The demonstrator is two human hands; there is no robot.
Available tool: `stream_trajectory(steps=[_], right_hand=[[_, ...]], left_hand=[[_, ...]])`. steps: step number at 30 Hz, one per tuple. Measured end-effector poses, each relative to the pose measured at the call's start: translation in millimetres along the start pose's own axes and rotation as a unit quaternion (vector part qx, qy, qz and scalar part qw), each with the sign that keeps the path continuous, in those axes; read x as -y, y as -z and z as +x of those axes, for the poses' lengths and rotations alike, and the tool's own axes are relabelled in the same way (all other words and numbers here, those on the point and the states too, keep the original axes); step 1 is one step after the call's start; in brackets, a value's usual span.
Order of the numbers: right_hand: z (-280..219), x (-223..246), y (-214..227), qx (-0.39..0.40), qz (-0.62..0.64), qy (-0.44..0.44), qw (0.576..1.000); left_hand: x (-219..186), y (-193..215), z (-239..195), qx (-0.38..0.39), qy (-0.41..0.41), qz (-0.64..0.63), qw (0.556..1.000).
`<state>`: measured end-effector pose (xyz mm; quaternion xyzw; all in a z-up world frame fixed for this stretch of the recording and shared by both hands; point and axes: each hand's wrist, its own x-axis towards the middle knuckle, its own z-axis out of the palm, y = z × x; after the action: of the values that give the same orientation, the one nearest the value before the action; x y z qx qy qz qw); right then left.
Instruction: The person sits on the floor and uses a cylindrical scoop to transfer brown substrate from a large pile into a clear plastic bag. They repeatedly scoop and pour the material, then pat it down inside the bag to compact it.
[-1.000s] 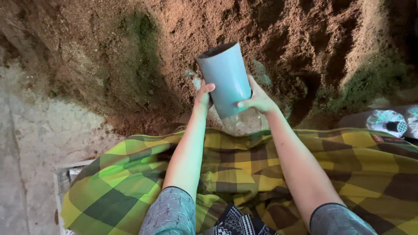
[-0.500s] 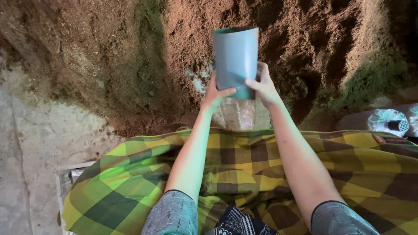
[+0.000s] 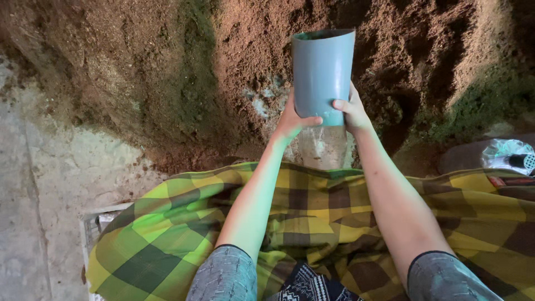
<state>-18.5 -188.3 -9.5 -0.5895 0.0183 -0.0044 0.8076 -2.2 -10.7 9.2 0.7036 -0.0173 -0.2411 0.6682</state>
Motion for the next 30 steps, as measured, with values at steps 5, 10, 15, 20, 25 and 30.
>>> stream_trajectory(steps=[5, 10, 15, 20, 25, 30], right_hand=[[-17, -19, -3, -0.077, -0.111, -0.046, 0.990], [-41, -56, 6, -0.066, -0.175, -0.171, 0.967], [-66, -75, 32, -0.086, -0.115, -0.231, 0.962], [-121, -77, 42, -0.137, -0.110, -0.283, 0.943], [-180, -68, 43, -0.211, -0.114, -0.347, 0.907], [-226, -120, 102, -0.225, -0.319, -0.463, 0.796]], left_hand=[[19, 10, 0, -0.054, 0.070, -0.028, 0.996], [48, 3, -3, -0.063, 0.139, -0.001, 0.988], [51, -13, -33, 0.026, 0.105, -0.150, 0.983], [96, -40, -52, 0.071, 0.149, -0.160, 0.973], [149, -74, -71, 0.103, 0.170, -0.154, 0.968], [154, -101, -80, 0.168, 0.209, -0.073, 0.961]])
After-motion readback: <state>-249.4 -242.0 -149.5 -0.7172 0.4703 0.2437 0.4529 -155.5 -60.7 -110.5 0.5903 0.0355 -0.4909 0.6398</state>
